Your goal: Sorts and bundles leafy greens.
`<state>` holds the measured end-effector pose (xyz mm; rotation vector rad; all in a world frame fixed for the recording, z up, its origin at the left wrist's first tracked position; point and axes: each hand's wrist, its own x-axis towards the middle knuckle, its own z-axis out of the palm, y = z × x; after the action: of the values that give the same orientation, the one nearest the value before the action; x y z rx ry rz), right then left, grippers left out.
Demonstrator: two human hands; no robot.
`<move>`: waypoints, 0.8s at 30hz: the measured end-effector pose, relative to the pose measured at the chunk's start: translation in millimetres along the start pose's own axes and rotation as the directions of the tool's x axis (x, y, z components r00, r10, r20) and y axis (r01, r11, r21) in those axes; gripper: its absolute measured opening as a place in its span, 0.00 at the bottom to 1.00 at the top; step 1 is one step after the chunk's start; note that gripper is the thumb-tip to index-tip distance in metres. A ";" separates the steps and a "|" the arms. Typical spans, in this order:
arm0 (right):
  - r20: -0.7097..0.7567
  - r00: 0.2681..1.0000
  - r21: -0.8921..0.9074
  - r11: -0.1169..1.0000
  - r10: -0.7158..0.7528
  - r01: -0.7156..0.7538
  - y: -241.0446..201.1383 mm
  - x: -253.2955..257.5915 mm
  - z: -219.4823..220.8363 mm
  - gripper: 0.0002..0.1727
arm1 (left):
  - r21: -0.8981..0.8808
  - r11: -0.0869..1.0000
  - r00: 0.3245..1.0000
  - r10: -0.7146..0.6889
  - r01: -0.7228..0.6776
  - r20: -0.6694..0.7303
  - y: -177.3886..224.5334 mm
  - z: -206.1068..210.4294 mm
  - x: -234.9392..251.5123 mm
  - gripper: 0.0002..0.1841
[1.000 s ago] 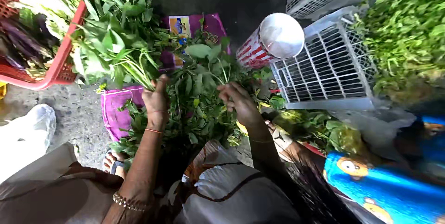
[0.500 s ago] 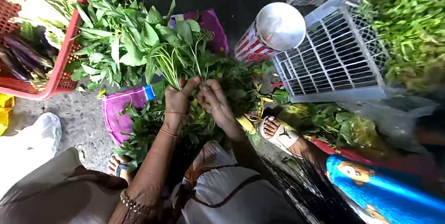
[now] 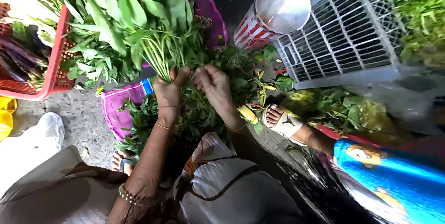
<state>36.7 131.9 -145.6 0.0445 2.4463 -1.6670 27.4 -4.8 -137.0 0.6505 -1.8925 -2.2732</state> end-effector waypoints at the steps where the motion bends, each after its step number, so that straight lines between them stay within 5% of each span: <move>1: -0.023 1.000 -0.050 0.999 -0.013 0.012 3.9 -0.4 -0.6 0.16 | -0.036 0.999 0.999 0.013 -0.014 -0.041 1.3 -0.2 6.0 0.16; 7: -0.045 0.992 -0.467 0.876 0.118 -0.125 51.5 3.6 -42.5 0.16 | -0.168 0.985 0.984 -0.067 0.039 -0.166 23.9 -24.5 29.0 0.08; 9: -0.014 0.991 -0.395 0.910 0.134 -0.129 54.9 -0.5 -55.9 0.26 | -0.214 0.975 0.980 -0.099 0.061 -0.171 24.7 -31.8 32.6 0.07; 13: 0.227 0.974 0.032 0.999 -0.004 -0.003 5.0 -6.6 -44.9 0.22 | -0.260 0.956 0.969 -0.184 0.137 -0.166 21.7 -29.1 28.3 0.06; 15: 0.370 0.928 0.050 0.998 -0.044 0.027 -14.1 -0.5 -21.7 0.23 | -0.267 0.951 0.969 -0.200 0.157 -0.142 21.5 -23.9 26.0 0.06; 19: 0.424 0.893 -0.168 0.956 -0.151 0.242 -9.6 7.7 15.7 0.15 | -0.273 0.955 0.972 -0.167 0.118 -0.165 31.0 -35.3 31.7 0.04; 24: 0.434 0.895 -0.439 0.842 -0.107 0.313 16.8 0.2 -9.3 0.18 | -0.264 0.964 0.949 -0.117 0.036 -0.294 34.0 -51.8 40.6 0.06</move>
<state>37.4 146.7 -157.8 -0.6002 2.5290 -0.9199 4.9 -73.7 -121.3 0.9864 -1.4269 -2.2478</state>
